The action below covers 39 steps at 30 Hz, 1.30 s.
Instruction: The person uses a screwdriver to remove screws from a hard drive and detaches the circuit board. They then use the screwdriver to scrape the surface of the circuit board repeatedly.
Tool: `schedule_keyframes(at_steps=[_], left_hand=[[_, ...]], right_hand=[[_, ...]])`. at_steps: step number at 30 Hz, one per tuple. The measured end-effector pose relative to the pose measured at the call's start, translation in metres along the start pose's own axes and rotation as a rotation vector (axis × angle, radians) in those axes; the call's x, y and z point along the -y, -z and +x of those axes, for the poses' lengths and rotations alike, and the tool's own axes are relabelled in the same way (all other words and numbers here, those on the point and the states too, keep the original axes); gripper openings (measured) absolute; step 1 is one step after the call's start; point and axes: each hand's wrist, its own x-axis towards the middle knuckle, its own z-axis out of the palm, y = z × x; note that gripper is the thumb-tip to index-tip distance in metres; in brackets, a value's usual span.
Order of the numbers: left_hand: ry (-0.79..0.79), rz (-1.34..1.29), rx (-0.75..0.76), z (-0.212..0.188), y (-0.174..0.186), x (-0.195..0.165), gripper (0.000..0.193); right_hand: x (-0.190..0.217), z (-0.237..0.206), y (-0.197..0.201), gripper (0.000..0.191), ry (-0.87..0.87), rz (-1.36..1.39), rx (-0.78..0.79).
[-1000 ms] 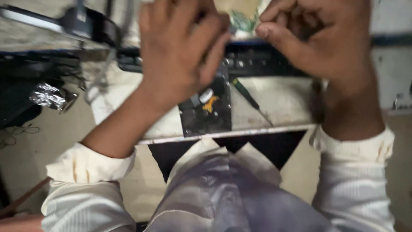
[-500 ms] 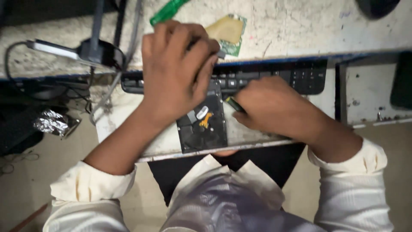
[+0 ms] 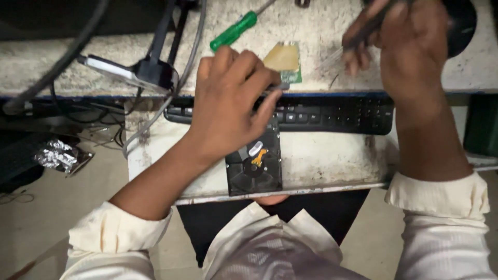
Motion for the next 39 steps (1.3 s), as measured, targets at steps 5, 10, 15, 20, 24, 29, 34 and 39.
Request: schedule_keyframes(at_steps=[5, 10, 15, 20, 24, 29, 34, 39], left_hand=[[0.002, -0.039, 0.003, 0.010, 0.004, 0.003, 0.022], [0.043, -0.093, 0.073, 0.017, 0.005, 0.012, 0.022], [0.013, -0.124, 0.092, 0.017, 0.001, 0.018, 0.022], [0.009, -0.083, 0.133, 0.018, -0.003, 0.023, 0.022], [0.028, -0.092, 0.138, 0.019, -0.004, 0.025, 0.025], [0.017, -0.097, 0.141, 0.020, -0.004, 0.026, 0.025], [0.015, -0.095, 0.146, 0.018, -0.005, 0.026, 0.024], [0.036, -0.106, 0.144, 0.017, -0.005, 0.024, 0.023]], right_hand=[[-0.013, 0.032, -0.008, 0.019, -0.078, 0.031, -0.173], [-0.020, 0.025, -0.012, 0.022, -0.105, 0.010, -0.063], [-0.031, 0.025, -0.001, 0.028, 0.010, -0.013, 0.037], [-0.036, 0.027, 0.004, 0.019, -0.102, 0.198, 0.006], [-0.030, 0.025, 0.005, 0.018, -0.062, 0.071, 0.177], [-0.027, 0.025, 0.004, 0.015, -0.079, -0.097, 0.280], [-0.028, 0.025, 0.004, 0.013, -0.094, -0.111, 0.239], [-0.028, 0.020, 0.002, 0.010, -0.094, -0.099, 0.276]])
